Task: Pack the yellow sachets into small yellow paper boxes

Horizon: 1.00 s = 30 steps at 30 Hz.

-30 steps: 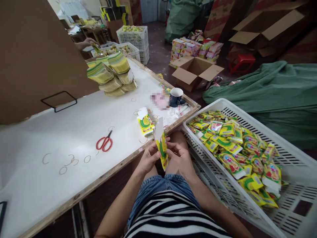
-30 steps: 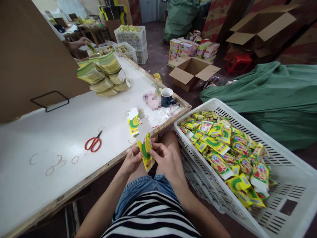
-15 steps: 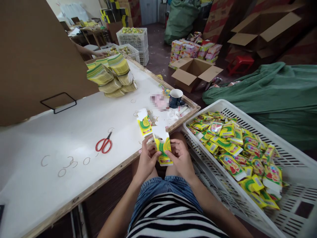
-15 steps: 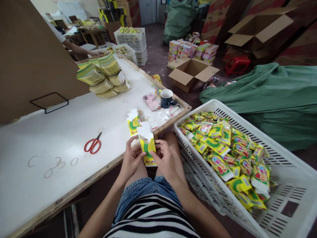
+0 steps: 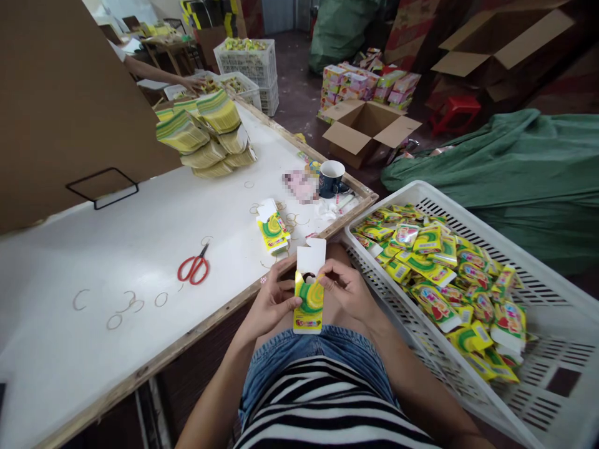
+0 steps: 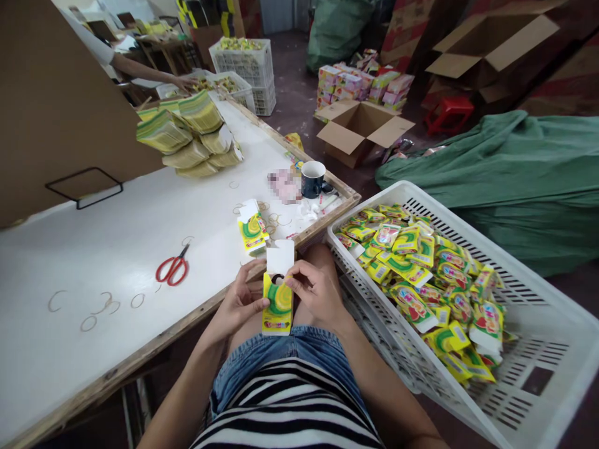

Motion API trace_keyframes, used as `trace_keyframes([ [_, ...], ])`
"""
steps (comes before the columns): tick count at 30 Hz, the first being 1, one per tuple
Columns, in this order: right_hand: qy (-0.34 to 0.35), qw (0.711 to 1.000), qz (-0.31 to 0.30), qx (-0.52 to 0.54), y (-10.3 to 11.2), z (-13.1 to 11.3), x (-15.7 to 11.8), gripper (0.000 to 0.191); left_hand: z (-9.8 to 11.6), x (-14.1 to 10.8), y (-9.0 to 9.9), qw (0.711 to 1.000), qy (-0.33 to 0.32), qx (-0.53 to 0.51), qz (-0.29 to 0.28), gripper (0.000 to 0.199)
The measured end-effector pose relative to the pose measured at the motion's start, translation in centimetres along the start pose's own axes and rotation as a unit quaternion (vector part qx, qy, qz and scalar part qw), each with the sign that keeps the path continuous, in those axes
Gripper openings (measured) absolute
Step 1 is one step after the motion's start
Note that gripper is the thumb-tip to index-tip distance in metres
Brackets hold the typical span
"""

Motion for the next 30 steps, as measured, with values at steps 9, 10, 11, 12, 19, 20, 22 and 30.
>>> trace_keyframes([
  [9,0.007,0.999,0.029,-0.014,0.9,0.2,0.2,0.030,-0.7,0.3,1.1,0.991,-0.030,0.109,0.078,0.048],
  [10,-0.011,1.000,0.018,-0.014,0.9,0.4,0.2,0.030,-0.8,0.4,1.2,0.986,-0.037,0.134,0.092,0.047],
  [11,-0.036,0.999,0.001,-0.013,0.8,0.7,0.2,0.029,-0.9,0.4,1.2,0.981,-0.044,0.157,0.101,0.045],
  [12,-0.063,0.998,-0.019,-0.016,0.5,1.1,0.1,0.030,-1.1,0.5,1.1,0.978,-0.050,0.173,0.103,0.045],
  [19,-0.081,0.980,-0.016,-0.179,-0.3,2.5,-0.2,0.030,-1.6,0.4,0.1,0.992,-0.023,0.119,0.039,0.052],
  [20,-0.077,0.978,-0.015,-0.194,-0.3,2.6,-0.2,0.030,-1.6,0.4,0.2,0.993,-0.019,0.112,0.039,0.053],
  [22,-0.074,0.975,-0.025,-0.207,-0.4,2.7,-0.2,0.033,-1.5,0.4,0.3,0.994,-0.013,0.103,0.043,0.055],
  [30,-0.083,0.965,-0.005,-0.248,-0.8,3.1,-0.1,0.038,-1.6,0.7,0.6,0.994,-0.011,0.089,0.065,0.056],
])
Point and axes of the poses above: each hand's wrist, its own x-axis towards the middle knuckle, its own y-axis out of the back of the hand, z = x × y, the point moved 5 cm from there along x, towards the middle knuckle, and after that the axes turned 5 degrees about z, right-handed, at the moved point
